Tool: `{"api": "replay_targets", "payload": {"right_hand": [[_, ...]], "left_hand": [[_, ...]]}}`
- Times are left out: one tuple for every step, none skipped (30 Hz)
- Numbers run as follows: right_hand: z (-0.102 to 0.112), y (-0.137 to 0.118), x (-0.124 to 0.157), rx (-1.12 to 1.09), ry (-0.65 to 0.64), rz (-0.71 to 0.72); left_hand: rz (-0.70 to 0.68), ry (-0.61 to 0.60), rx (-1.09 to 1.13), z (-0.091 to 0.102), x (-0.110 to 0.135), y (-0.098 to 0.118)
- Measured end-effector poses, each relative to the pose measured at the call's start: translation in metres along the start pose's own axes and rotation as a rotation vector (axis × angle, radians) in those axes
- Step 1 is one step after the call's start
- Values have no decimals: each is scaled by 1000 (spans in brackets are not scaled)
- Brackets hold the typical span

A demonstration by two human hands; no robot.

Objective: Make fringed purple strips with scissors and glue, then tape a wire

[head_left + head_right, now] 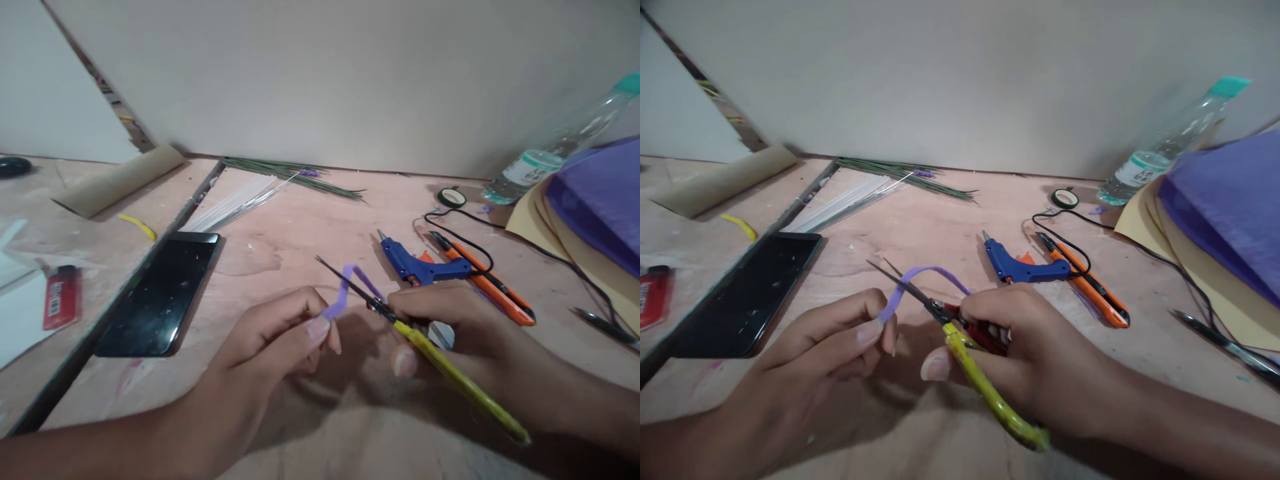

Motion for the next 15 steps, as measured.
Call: {"api": "replay_targets", "payload": {"right_hand": [[-1, 1, -1, 4, -18, -8], [-1, 1, -2, 9, -31, -13], [-2, 1, -3, 12, -42, -14], [-2, 0, -3, 15, -48, -12], [-1, 0, -3, 17, -47, -11], [-1, 0, -4, 21, -51, -15], [-1, -1, -5, 25, -55, -20], [-2, -1, -5, 31, -63, -25], [-2, -1, -7, 43, -70, -26], [-1, -1, -9, 64, -72, -20], [0, -1, -11, 90, -73, -9], [1, -1, -13, 123, -75, -1], [5, 0, -15, 165, -78, -7], [9, 2, -17, 217, -79, -29], [15, 4, -19, 276, -72, -57]], "left_hand": [[-28, -12, -38, 0, 0, 1], [-54, -22, -73, 1, 0, 2], [-77, -29, -103, 1, -1, 3], [-93, -34, -124, 1, -1, 4], [-101, -38, -141, 0, -1, 5], [-104, -41, -152, 0, -2, 5], [-104, -47, -155, 0, -2, 6], [-99, -59, -147, 0, -2, 6], [-84, -71, -131, -1, -2, 5], [-64, -85, -110, -1, -2, 4], [-47, -96, -89, -1, -2, 3], [-35, -102, -69, -1, -1, 2], [-27, -94, -53, -1, -1, 1], [-25, -62, -37, 0, -1, 1], [-28, -11, -21, 2, -1, 1]]}}
Point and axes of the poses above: each hand's wrist, its own x-axis away from the middle knuckle, its own z-axis out of the back of the hand, y = z × x, the point moved 3 cm from there along -x, towards the middle knuckle, and after that the axes turned 2 degrees about y, right-handed, at the moved point
